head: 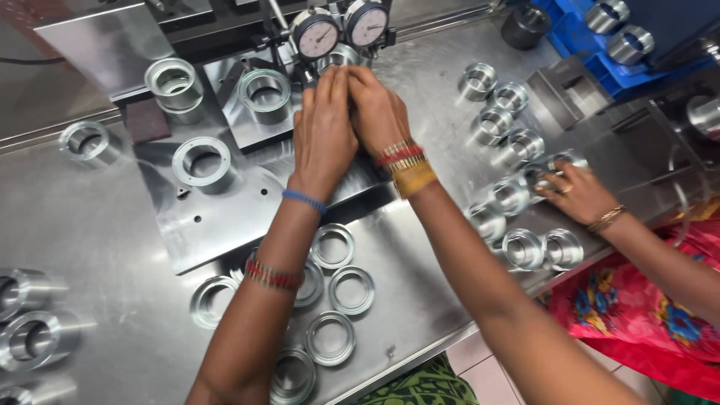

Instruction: Wiping metal rings with a cloth and checking their dimensions using a dial indicator gauge.

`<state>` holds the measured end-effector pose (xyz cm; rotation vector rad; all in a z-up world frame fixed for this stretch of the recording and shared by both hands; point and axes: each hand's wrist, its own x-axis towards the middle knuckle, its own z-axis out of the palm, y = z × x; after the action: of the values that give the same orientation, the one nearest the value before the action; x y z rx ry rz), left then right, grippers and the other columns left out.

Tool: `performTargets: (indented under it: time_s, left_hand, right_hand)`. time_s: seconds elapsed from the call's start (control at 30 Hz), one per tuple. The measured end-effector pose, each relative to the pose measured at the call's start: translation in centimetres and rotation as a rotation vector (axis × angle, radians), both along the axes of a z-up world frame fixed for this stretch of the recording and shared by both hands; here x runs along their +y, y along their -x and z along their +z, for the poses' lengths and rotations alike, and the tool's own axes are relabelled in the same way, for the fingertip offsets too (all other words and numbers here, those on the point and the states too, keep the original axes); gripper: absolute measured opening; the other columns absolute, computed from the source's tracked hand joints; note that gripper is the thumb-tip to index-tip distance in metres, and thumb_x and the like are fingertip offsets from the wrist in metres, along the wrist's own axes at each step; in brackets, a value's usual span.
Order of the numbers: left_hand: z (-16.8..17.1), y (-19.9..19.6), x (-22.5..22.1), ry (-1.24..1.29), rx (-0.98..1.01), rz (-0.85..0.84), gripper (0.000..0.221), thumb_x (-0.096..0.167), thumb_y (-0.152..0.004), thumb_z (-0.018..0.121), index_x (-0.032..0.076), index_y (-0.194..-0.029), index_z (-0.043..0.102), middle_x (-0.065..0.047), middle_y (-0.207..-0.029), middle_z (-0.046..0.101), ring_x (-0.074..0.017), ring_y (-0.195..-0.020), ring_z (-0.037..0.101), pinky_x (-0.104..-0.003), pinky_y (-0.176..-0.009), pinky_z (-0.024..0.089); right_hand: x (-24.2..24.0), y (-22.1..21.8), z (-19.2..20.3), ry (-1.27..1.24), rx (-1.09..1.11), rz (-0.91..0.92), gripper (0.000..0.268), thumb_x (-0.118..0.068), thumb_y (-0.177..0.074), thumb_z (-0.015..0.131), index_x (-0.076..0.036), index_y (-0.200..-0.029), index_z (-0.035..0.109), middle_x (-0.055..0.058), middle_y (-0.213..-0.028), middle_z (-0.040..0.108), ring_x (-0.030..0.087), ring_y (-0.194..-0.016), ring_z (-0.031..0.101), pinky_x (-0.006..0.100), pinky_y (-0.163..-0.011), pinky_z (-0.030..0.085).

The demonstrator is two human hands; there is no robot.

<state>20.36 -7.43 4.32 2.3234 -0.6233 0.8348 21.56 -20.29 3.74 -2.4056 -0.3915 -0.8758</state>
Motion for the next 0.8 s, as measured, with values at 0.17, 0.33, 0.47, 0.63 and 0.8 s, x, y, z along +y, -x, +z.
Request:
performTargets:
  time_s: [0.17, 0.33, 0.47, 0.63, 0.8]
  left_hand:
    - [-2.2, -3.6, -0.7, -0.201, 0.076, 0.060, 0.054, 0.006, -0.076, 0.075, 0.000, -0.127, 0.059, -0.014, -0.124, 0.060, -0.0372, -0.106, 0.060, -0.051, -0.081, 0.051]
    - [-2.5, 3.3, 1.3, -0.111, 0.119, -0.039, 0.033, 0.014, -0.079, 0.080, 0.002, -0.104, 0.062, -0.016, -0.107, 0.062, -0.0373, -0.093, 0.064, -0.048, -0.077, 0.052]
    - [-4.5, 14.2, 2.3, 0.156, 0.287, -0.452, 0.028, 0.017, -0.085, 0.081, 0.004, -0.099, 0.060, -0.013, -0.095, 0.062, -0.0351, -0.088, 0.063, -0.046, -0.074, 0.050]
    - [-6.0, 22.0, 3.3, -0.046, 0.426, -0.652, 0.024, 0.017, -0.076, 0.081, 0.006, -0.091, 0.066, -0.008, -0.094, 0.064, -0.0299, -0.085, 0.058, -0.044, -0.071, 0.049]
    - [-8.3, 23.2, 4.7, -0.416, 0.321, -0.615, 0.019, 0.031, -0.077, 0.078, 0.013, -0.074, 0.072, 0.002, -0.084, 0.066, -0.0193, -0.091, 0.054, -0.042, -0.086, 0.046]
  right_hand:
    - [-4.3, 13.5, -2.3, -0.115, 0.097, -0.155, 0.032, -0.008, -0.095, 0.068, -0.003, -0.127, 0.067, 0.016, -0.125, 0.065, 0.037, -0.110, 0.067, 0.043, -0.092, 0.055]
    - [-6.4, 25.7, -7.3, 0.000, 0.357, -0.379, 0.034, -0.013, -0.095, 0.067, -0.003, -0.127, 0.065, 0.020, -0.124, 0.064, 0.041, -0.104, 0.067, 0.047, -0.083, 0.055]
    - [-6.7, 28.3, -8.6, 0.030, 0.472, -0.314, 0.038, -0.014, -0.088, 0.069, -0.002, -0.124, 0.065, 0.019, -0.122, 0.066, 0.043, -0.095, 0.068, 0.048, -0.075, 0.056]
    - [-9.8, 26.9, -11.5, 0.031, 0.424, -0.252, 0.026, -0.007, -0.088, 0.068, -0.005, -0.113, 0.070, 0.013, -0.110, 0.071, 0.036, -0.092, 0.072, 0.043, -0.076, 0.058]
    - [-9.0, 22.6, -7.7, -0.693, 0.618, -0.149, 0.029, -0.011, -0.096, 0.072, 0.005, -0.120, 0.066, 0.012, -0.089, 0.059, 0.014, -0.057, 0.056, 0.030, -0.046, 0.042]
